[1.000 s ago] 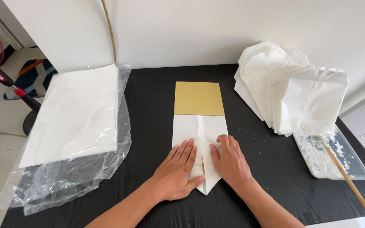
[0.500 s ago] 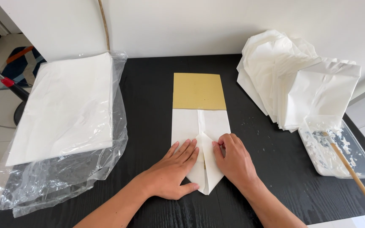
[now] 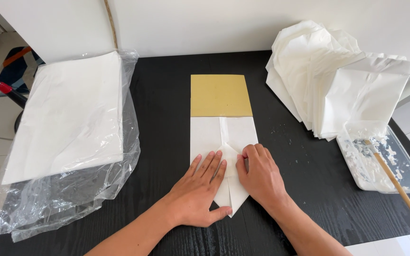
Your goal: Folding the bottom of a paper sleeve and applying glue with a brush to seal it, as part of kite assembly.
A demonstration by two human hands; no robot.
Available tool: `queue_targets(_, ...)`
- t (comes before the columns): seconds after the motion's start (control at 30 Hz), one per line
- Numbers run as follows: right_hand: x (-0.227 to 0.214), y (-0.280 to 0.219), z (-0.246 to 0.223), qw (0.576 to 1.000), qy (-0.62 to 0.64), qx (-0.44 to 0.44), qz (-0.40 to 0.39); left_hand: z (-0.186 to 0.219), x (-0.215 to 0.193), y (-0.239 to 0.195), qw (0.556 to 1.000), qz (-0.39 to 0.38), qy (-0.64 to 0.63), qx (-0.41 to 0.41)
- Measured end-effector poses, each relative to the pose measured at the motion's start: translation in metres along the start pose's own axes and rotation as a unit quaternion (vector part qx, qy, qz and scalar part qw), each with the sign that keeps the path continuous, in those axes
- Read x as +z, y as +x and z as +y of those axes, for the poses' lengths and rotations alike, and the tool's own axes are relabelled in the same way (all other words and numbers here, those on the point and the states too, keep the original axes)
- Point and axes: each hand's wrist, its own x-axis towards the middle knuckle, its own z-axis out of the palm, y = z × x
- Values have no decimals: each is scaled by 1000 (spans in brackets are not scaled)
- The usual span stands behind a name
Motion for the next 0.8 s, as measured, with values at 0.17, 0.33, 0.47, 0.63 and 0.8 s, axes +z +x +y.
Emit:
queue_targets(0.17,1,-3,-2,999,-38,-30,11,-12,-37,23,877,-307,-368,-23)
queue_targets(0.33,1,-5,-7,996,-72,-44,19,3,-12,8,999,11,23,-31)
queue_targets(0.47,-2,-6,-9,994,-72,-76,32,-4,-26,21,894,-263,-357,-71)
queue_targets(0.63,-6,-8,-6,991,-31,-119,49,-1,-17,22,934,-207,-281,-75)
queue_targets(0.8,-7,-10,-4,990,-13,-133,36,-15,-25,34,915,-204,-339,-77)
